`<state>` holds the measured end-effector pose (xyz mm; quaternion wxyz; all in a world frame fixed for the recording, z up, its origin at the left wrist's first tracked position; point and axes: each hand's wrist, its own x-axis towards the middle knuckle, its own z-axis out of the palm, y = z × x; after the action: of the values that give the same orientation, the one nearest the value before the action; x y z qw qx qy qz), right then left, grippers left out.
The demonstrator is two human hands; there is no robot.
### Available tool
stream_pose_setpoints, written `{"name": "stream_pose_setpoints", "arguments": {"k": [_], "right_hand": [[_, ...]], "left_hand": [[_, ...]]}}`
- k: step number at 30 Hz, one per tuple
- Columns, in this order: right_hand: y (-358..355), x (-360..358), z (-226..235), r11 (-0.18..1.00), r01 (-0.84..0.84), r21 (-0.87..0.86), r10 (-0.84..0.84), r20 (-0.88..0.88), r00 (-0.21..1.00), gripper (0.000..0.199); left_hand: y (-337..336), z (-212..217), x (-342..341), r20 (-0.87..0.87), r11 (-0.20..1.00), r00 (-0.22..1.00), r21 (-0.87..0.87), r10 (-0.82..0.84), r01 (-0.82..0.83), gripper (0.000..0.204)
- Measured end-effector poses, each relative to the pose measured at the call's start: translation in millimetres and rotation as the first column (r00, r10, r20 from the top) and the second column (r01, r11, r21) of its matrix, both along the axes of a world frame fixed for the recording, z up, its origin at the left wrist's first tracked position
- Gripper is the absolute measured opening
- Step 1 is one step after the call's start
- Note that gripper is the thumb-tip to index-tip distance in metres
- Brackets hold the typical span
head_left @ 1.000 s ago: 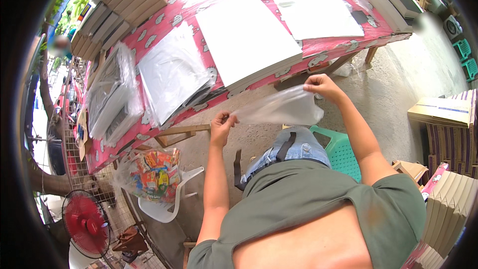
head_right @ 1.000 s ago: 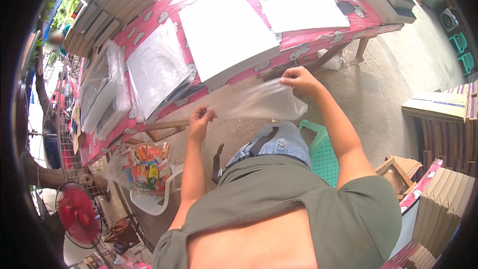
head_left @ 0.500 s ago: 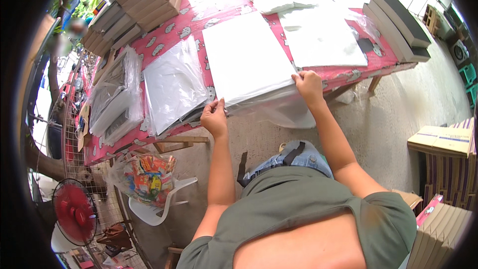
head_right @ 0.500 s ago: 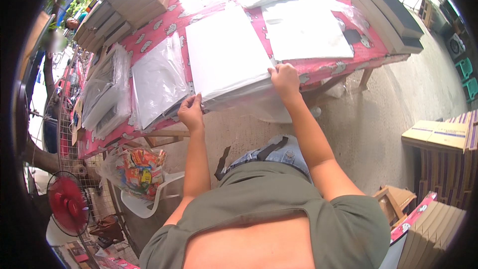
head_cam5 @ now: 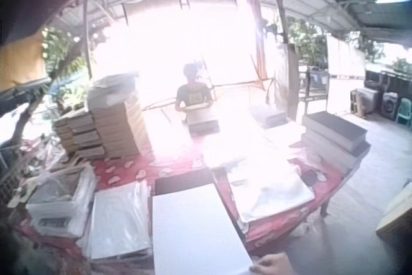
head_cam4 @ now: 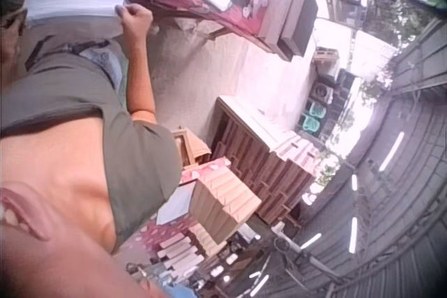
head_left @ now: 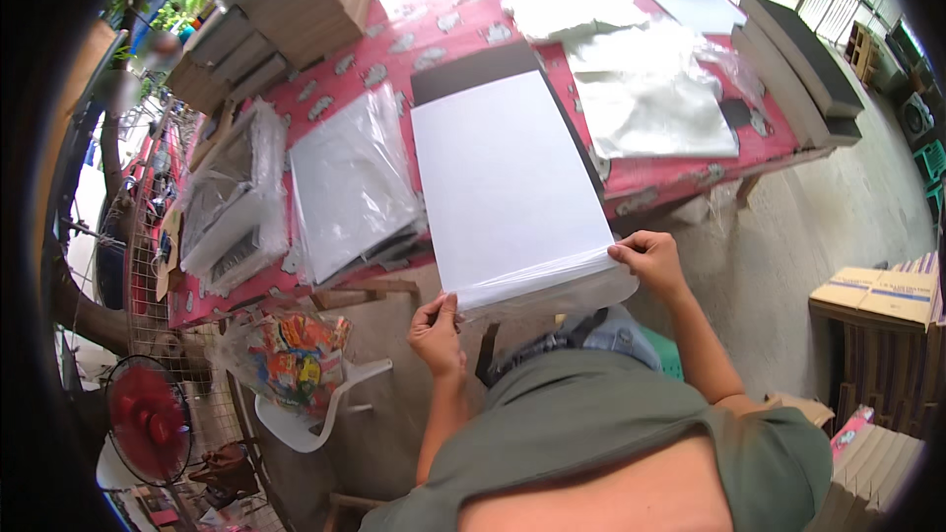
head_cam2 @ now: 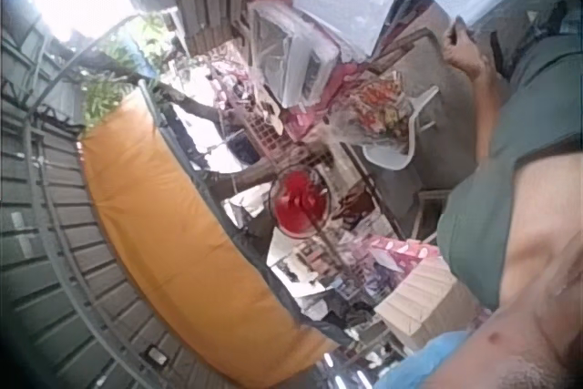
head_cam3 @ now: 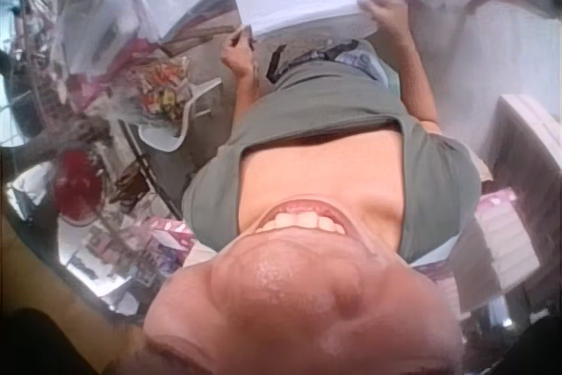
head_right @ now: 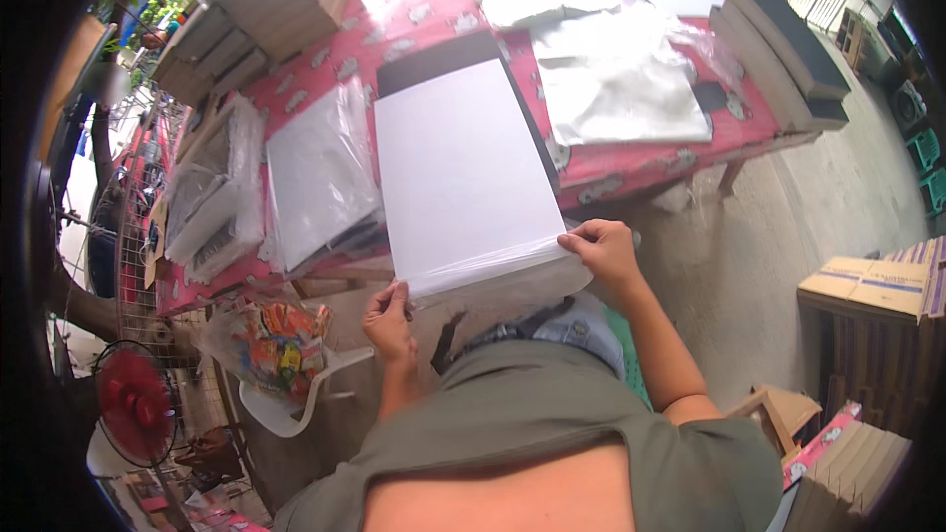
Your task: The person places rectangular white and dark grey items into plastic bags by hand and smooths the bags over them on a table.
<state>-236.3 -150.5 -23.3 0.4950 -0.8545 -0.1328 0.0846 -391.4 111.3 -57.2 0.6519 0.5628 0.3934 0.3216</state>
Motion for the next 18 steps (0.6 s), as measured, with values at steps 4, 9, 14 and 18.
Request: {"name": "stream_pose_setpoints", "arguments": {"k": [4,9,14,18], "right_hand": [[-24.8,-9.4,-20.6,0.919,-0.021,0.394,0.180,-0.370,0.912,0.016],[-11.4,5.6,-31.9,0.869,-0.039,0.493,0.270,-0.406,0.873,0.036],[-4.3,26.1,-3.6,0.898,-0.085,0.432,0.251,-0.344,0.905,0.040],[8.0,32.7,-1.2,0.984,-0.066,0.163,0.058,0.053,0.997,0.045]], "left_hand": [[33.0,-0.9,-33.1,-0.048,0.894,0.937,-0.318,-0.347,0.315,0.010],[66.5,-14.9,-28.8,0.158,0.750,0.797,-0.273,-0.582,0.602,0.008],[72.4,-0.3,-5.4,0.089,0.807,0.834,-0.213,-0.545,0.550,0.009],[64.1,8.0,15.2,-0.096,0.917,0.925,-0.207,-0.367,0.342,0.020]]}}
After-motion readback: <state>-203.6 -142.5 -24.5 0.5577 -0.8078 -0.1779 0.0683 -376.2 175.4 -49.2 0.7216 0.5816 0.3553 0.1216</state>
